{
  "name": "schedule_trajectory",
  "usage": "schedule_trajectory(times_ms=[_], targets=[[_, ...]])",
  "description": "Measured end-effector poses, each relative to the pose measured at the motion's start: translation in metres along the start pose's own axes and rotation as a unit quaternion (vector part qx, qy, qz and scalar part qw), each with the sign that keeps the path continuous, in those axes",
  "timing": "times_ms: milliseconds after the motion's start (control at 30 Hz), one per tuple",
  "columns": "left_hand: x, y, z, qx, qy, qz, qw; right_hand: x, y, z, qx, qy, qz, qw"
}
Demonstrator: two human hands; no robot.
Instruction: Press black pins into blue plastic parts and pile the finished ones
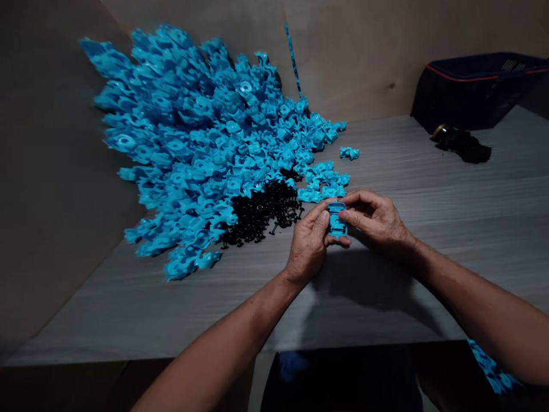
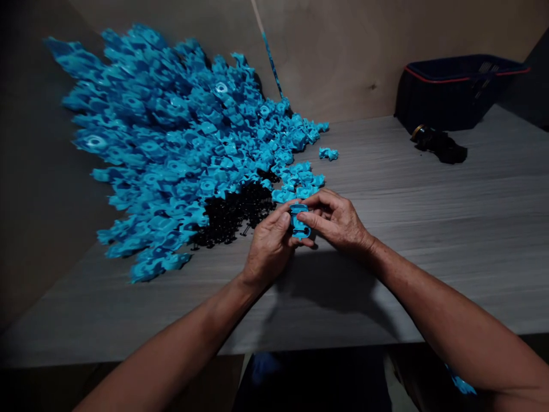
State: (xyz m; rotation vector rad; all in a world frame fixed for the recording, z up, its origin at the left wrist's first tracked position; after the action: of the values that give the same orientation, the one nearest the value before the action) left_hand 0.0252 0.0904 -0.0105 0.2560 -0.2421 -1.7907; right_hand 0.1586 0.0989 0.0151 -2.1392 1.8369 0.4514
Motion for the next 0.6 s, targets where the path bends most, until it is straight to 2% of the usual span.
schedule_trajectory(times_ms=[167, 367, 500, 600], targets=[[0.003, -0.003, 0.01, -0.075, 0.07, 0.031, 0.994, 0.0, -0.003, -0.014, 0.068, -0.062, -0.01, 0.996], [0.007, -0.001, 0.021, -0.158, 0.141, 0.022, 0.977, 0.002, -0.004, -0.019, 0.111, -0.069, -0.006, 0.991], [0.008, -0.001, 0.024, -0.192, 0.178, 0.02, 0.965, 0.001, -0.004, -0.017, 0.079, -0.062, -0.005, 0.995], [0.009, -0.001, 0.025, -0.214, 0.201, 0.014, 0.956, -0.001, -0.004, -0.007, 0.02, -0.016, -0.012, 1.0]])
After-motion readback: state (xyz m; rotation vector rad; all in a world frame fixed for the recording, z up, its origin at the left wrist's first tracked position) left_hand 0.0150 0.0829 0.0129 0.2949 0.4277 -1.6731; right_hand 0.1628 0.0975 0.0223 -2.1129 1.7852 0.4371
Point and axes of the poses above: each hand's wrist, its own x-axis away from the middle knuckle, its own y-axis out of the palm, z = x × y, the point moved 8 cm from there along -x, towards the middle knuckle, and after that the axes turned 2 degrees about -x, right-handed, at the moved point
